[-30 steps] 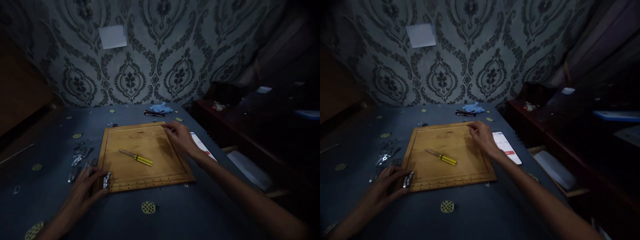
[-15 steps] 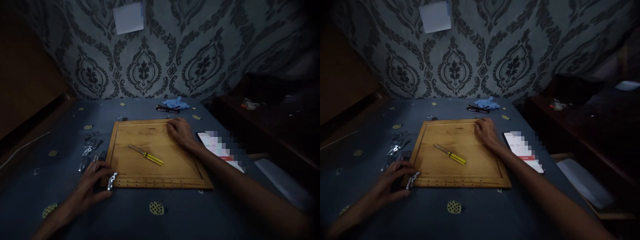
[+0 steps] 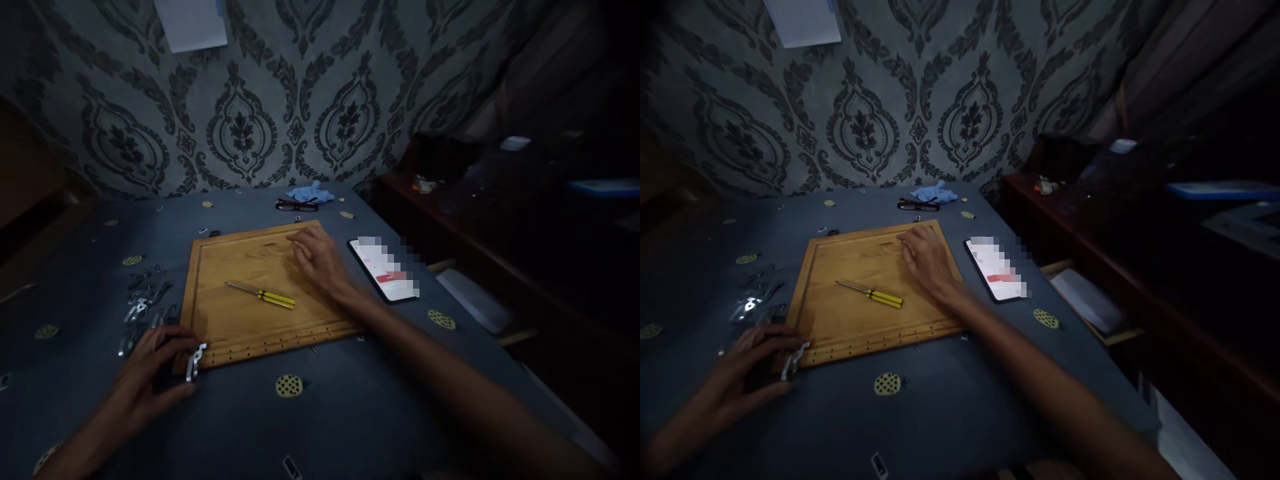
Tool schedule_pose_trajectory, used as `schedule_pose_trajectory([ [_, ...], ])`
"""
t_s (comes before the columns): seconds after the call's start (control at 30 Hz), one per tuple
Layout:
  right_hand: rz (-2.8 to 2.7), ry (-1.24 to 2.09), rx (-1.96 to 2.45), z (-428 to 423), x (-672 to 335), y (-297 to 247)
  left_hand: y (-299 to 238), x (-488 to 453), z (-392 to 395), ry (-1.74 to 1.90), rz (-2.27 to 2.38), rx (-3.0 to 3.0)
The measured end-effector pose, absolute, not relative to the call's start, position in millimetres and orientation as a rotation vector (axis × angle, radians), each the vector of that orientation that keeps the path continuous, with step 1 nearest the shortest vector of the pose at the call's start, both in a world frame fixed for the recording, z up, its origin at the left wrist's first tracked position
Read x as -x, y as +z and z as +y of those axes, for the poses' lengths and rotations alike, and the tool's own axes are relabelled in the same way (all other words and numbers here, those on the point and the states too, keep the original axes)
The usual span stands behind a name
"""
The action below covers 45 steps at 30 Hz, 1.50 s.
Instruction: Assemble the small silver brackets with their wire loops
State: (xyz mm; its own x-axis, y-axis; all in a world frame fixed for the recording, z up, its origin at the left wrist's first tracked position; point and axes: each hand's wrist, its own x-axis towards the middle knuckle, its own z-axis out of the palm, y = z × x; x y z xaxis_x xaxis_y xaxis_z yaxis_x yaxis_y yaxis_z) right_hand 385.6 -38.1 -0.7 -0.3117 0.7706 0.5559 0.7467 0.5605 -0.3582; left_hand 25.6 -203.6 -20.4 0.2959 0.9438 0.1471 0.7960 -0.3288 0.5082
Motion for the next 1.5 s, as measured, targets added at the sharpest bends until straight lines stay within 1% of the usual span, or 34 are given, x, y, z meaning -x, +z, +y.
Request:
schedule_pose_trajectory([
  [0.2, -2.218, 0.113, 0.819, -110.0, -343.0, 6.8, -12.8, -27.6, -200.2, 0.618, 1.529, -2.227],
  [0.3, -2.218, 0.218, 0.695, -133.8, -328.4, 5.3, -0.1, -28.4, -199.5, 0.628, 1.418, -2.102],
  [0.4, -2.261, 0.250, 0.635, -148.7, -316.1, 1.5, 6.2, -24.3, -196.0, 0.759, 1.327, -1.887],
  [0.53, -2.352, 0.155, 0.598, -160.2, -301.2, -10.7, 0.5, -17.7, -193.6, 0.903, 1.283, -1.727],
  [0.7, -2.358, 0.002, 0.538, -165.0, -294.9, -31.7, -6.9, -21.0, -196.8, 0.910, 1.234, -1.867],
  [0.97, -2.436, 0.046, 0.541, -165.4, -304.1, -48.1, 2.1, -32.8, -203.6, 0.660, 1.293, -2.135],
  [1.13, -2.493, 0.011, 0.552, -164.5, -305.5, -45.8, 1.7, -34.6, -208.0, 0.629, 1.305, -2.201],
  [1.3, -2.474, 0.087, 0.538, -170.5, -302.0, -39.1, 2.9, -35.5, -209.7, 0.616, 1.313, -2.191],
  [1.5, -2.499, 0.102, 0.553, -179.8, -291.2, -42.1, 6.0, -37.4, -209.0, 0.604, 1.310, -2.195],
])
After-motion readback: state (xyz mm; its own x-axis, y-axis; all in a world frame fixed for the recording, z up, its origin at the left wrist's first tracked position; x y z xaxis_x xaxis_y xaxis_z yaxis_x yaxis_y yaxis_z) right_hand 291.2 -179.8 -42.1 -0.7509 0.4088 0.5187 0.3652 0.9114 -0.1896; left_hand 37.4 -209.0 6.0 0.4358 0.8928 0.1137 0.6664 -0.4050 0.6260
